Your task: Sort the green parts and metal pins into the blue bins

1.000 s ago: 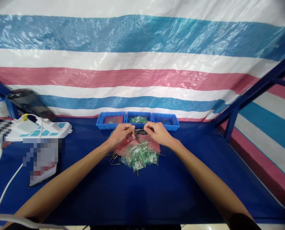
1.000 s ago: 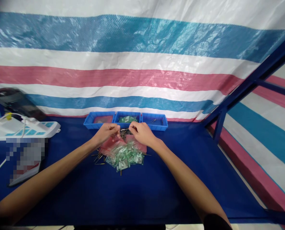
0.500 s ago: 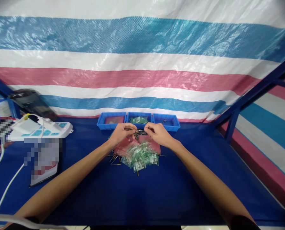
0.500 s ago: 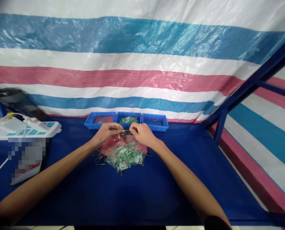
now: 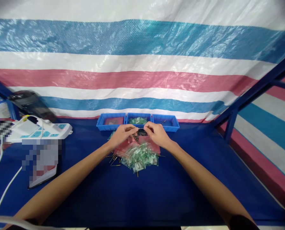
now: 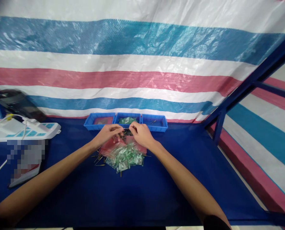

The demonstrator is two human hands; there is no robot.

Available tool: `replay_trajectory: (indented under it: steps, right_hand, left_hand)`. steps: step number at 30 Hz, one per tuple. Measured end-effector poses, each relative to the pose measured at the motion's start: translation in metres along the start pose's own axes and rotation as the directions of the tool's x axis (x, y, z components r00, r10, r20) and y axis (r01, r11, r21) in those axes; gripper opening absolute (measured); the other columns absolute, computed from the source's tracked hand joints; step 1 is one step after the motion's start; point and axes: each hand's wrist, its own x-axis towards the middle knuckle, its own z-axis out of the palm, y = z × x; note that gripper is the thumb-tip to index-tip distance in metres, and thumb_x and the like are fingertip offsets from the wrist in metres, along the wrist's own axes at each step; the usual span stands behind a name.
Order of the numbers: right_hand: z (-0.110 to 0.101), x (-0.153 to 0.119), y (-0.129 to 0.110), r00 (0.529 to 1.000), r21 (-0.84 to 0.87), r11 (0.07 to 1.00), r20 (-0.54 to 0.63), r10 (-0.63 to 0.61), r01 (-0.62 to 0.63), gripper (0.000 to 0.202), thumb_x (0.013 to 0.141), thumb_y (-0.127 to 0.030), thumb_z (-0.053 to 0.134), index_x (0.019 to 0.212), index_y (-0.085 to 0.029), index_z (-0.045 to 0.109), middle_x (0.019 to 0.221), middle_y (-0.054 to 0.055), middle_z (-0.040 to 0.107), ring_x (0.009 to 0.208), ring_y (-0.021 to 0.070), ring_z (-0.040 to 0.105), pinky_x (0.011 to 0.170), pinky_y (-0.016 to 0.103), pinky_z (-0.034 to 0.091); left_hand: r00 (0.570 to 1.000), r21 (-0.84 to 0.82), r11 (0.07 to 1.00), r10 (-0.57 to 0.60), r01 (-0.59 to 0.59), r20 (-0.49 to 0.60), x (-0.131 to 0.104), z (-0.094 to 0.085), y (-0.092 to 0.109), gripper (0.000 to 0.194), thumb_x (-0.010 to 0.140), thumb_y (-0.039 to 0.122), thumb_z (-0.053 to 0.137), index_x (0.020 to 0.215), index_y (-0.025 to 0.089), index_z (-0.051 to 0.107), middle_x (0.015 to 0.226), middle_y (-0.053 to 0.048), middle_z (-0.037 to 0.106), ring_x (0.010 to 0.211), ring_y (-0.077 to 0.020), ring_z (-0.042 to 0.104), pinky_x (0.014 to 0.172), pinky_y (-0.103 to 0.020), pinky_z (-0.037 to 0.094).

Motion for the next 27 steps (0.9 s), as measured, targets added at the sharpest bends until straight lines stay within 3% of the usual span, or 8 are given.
replay_trajectory:
  steps: [5,9,14,20,24,27]
  right_hand:
    - [0.008,-0.001,0.000,0.998,0.011,1.000,-0.063,0.000,0.001,0.015,0.091,-0.024,0.047,0.085,-0.017,0.059,0.058,-0.004,0.052,0.053,0.0105,0.045,0.059,0.025,0.032]
    - [0.012,-0.002,-0.001,0.999,0.029,1.000,-0.052,0.009,-0.008,0.014,0.090,-0.023,0.048,0.086,-0.018,0.060,0.058,-0.004,0.051,0.054,0.0111,0.046,0.060,0.025,0.033]
    - [0.015,-0.002,-0.001,0.999,0.025,0.999,-0.018,0.029,-0.028,0.011,0.089,-0.021,0.051,0.086,-0.017,0.061,0.059,-0.003,0.055,0.056,0.0118,0.049,0.060,0.025,0.034]
    - [0.016,-0.002,0.002,0.997,-0.045,0.996,0.012,0.074,-0.073,0.012,0.087,-0.018,0.052,0.087,-0.017,0.064,0.061,-0.002,0.059,0.054,0.0112,0.050,0.059,0.024,0.033]
    - [0.015,-0.002,0.003,0.996,-0.074,0.993,-0.009,0.087,-0.088,0.013,0.088,-0.019,0.052,0.091,-0.017,0.064,0.062,-0.002,0.060,0.055,0.0116,0.050,0.058,0.024,0.033]
    - [0.014,-0.002,0.002,0.997,-0.070,0.994,-0.012,0.080,-0.081,0.012,0.088,-0.020,0.053,0.091,-0.017,0.064,0.063,-0.001,0.060,0.056,0.0118,0.050,0.059,0.025,0.033]
  left_hand:
    - [0.993,0.089,0.989,0.119,-0.118,-0.002,-0.002,0.000,0.000,0.024,0.083,0.037,0.062,0.082,0.013,0.065,0.056,-0.002,0.064,0.044,-0.0102,0.058,0.045,-0.020,0.047]
    - [0.974,0.177,0.962,0.218,-0.206,-0.053,-0.003,-0.001,-0.002,0.021,0.083,0.035,0.063,0.086,0.015,0.068,0.056,0.000,0.065,0.048,-0.0113,0.060,0.047,-0.020,0.046]
    - [0.966,0.223,0.955,0.226,-0.194,-0.124,-0.003,-0.001,-0.004,0.023,0.082,0.033,0.064,0.095,0.015,0.070,0.056,0.000,0.066,0.048,-0.0117,0.059,0.049,-0.021,0.045]
    - [0.947,0.193,0.951,0.276,-0.243,-0.166,-0.005,0.000,-0.002,0.027,0.089,0.037,0.054,0.100,0.015,0.067,0.062,-0.002,0.066,0.054,-0.0137,0.063,0.055,-0.023,0.049]
    - [0.942,0.094,0.954,0.298,-0.286,-0.154,-0.004,-0.001,-0.002,0.029,0.092,0.043,0.048,0.101,0.016,0.055,0.092,-0.007,0.068,0.053,-0.0117,0.063,0.049,-0.021,0.048]
    - [0.949,0.073,0.957,0.289,-0.282,-0.123,-0.003,-0.001,-0.004,0.028,0.093,0.044,0.046,0.101,0.018,0.050,0.095,-0.006,0.065,0.049,-0.0094,0.060,0.047,-0.020,0.047]
